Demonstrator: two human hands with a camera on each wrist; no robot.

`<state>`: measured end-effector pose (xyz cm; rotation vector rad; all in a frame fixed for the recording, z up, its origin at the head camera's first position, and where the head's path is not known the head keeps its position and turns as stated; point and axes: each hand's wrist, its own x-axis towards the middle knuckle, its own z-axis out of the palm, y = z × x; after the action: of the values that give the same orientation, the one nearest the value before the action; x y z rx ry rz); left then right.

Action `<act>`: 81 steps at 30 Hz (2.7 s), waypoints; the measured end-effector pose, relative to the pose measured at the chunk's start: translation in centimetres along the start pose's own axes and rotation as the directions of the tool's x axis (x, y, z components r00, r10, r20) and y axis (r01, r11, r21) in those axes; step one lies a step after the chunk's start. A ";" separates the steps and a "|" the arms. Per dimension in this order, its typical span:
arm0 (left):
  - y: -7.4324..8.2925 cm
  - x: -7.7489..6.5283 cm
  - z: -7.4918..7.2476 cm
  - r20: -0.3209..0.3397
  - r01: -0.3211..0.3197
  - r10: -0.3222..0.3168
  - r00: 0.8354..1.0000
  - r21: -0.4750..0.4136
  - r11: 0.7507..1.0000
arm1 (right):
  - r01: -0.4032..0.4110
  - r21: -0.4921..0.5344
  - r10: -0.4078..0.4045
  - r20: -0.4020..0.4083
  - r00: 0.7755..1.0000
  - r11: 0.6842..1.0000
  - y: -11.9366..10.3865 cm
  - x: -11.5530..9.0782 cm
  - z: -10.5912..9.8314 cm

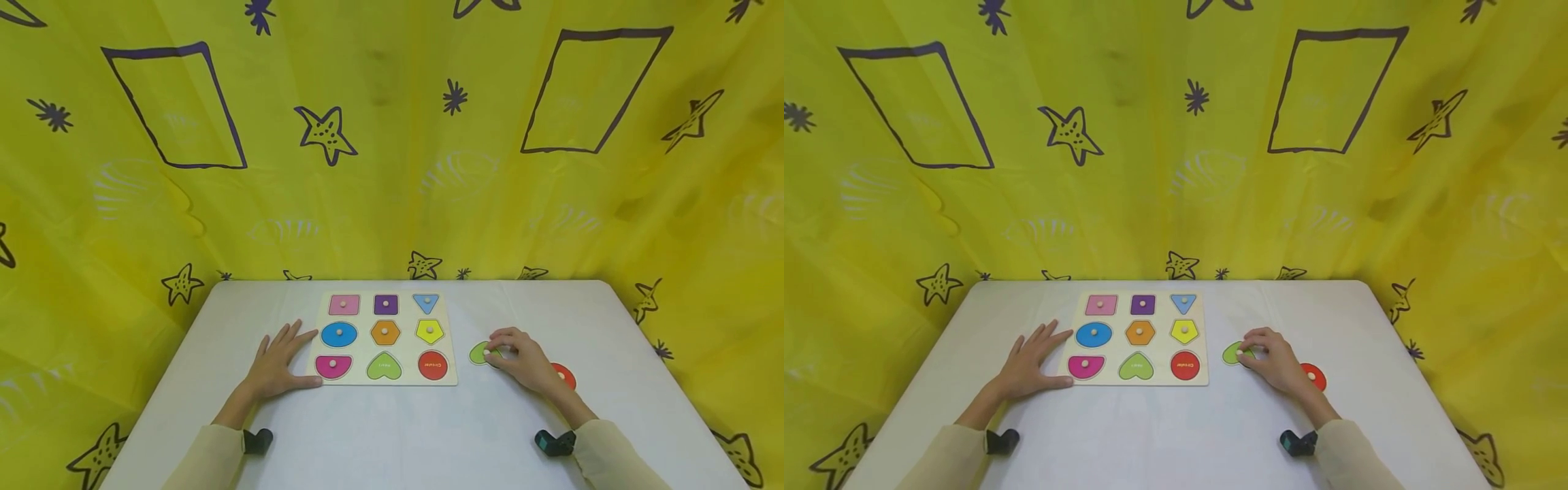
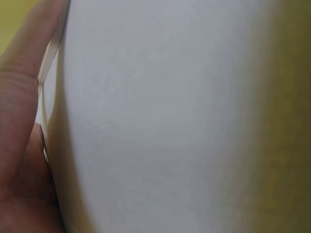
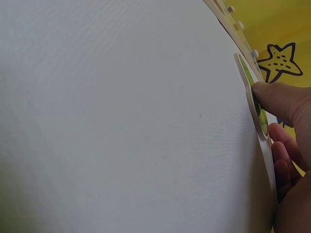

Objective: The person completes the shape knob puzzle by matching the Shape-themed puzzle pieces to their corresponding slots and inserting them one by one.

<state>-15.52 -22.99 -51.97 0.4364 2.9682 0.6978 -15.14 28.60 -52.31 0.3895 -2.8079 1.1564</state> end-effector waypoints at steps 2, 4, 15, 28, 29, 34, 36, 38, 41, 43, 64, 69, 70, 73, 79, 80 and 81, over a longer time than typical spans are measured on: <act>0.0 0.0 0.0 -0.002 -0.003 0.003 1.000 -0.004 1.000 | -0.001 -0.005 0.000 -0.009 1.000 1.000 0.0 0.0 0.1; 0.0 0.0 0.0 0.004 0.000 0.000 1.000 -0.008 1.000 | 0.001 -0.007 -0.001 -0.014 1.000 1.000 -0.1 0.0 0.1; -0.2 0.1 0.1 0.013 0.016 -0.016 1.000 0.010 1.000 | 0.072 -0.052 -0.073 -0.009 0.997 0.996 -2.0 1.0 -0.6; -0.3 0.0 0.0 0.010 0.009 -0.009 1.000 0.007 1.000 | 0.090 0.011 -0.090 0.010 0.996 0.996 -5.5 3.3 0.0; -0.3 0.0 0.0 0.009 0.007 -0.007 1.000 0.006 1.000 | 0.094 0.011 -0.095 0.011 0.995 0.995 -5.8 3.4 0.2; -0.4 0.1 0.1 0.012 0.008 -0.008 1.000 0.006 1.000 | 0.122 0.026 -0.122 0.000 0.993 0.992 -6.9 4.0 1.1; -0.4 0.1 0.1 0.013 0.011 -0.011 1.000 0.010 1.000 | 0.129 0.035 -0.129 -0.003 0.992 0.991 -7.3 4.2 1.5; -0.4 0.0 0.1 0.012 0.013 -0.013 1.000 0.012 1.000 | 0.135 0.047 -0.135 -0.002 0.991 0.990 -7.7 4.4 2.0; -0.3 0.0 0.1 0.008 0.010 -0.010 1.000 0.005 1.000 | 0.135 0.063 -0.135 0.002 0.991 0.989 -8.3 4.6 2.6; -0.3 0.0 0.0 0.006 0.008 -0.008 1.000 0.000 1.000 | 0.127 0.070 -0.128 0.009 0.992 0.989 -8.7 4.8 3.0; -0.3 0.1 0.2 -0.001 0.002 -0.002 1.000 -0.005 1.000 | 0.055 0.164 -0.061 0.034 0.998 0.985 -11.0 5.2 6.5; -0.4 0.2 0.2 0.005 0.009 -0.009 1.000 -0.006 1.000 | 0.056 0.173 -0.063 0.037 0.997 0.983 -11.5 5.3 7.5; -0.4 0.2 0.2 0.005 0.009 -0.009 1.000 -0.003 1.000 | 0.061 0.172 -0.068 0.033 0.997 0.983 -11.5 5.3 7.7; -0.5 0.2 0.1 0.006 0.010 -0.010 1.000 0.002 1.000 | 0.086 0.185 -0.092 0.024 0.995 0.979 -11.7 5.3 8.3; -0.5 0.1 0.0 0.008 0.014 -0.014 1.000 -0.006 1.000 | 0.146 0.198 -0.153 0.022 0.988 0.969 -12.1 5.3 9.7; -0.4 0.1 0.0 0.008 0.015 -0.015 1.000 -0.007 1.000 | 0.146 0.198 -0.154 0.023 0.988 0.969 -12.2 5.2 9.9; -0.4 0.1 0.0 0.008 0.015 -0.014 1.000 -0.008 1.000 | 0.148 0.198 -0.155 0.024 0.988 0.969 -12.3 5.2 10.2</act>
<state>-15.75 -23.34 -52.14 0.4156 2.9571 0.7055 -16.74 12.02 -50.32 0.6365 -2.6479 1.4073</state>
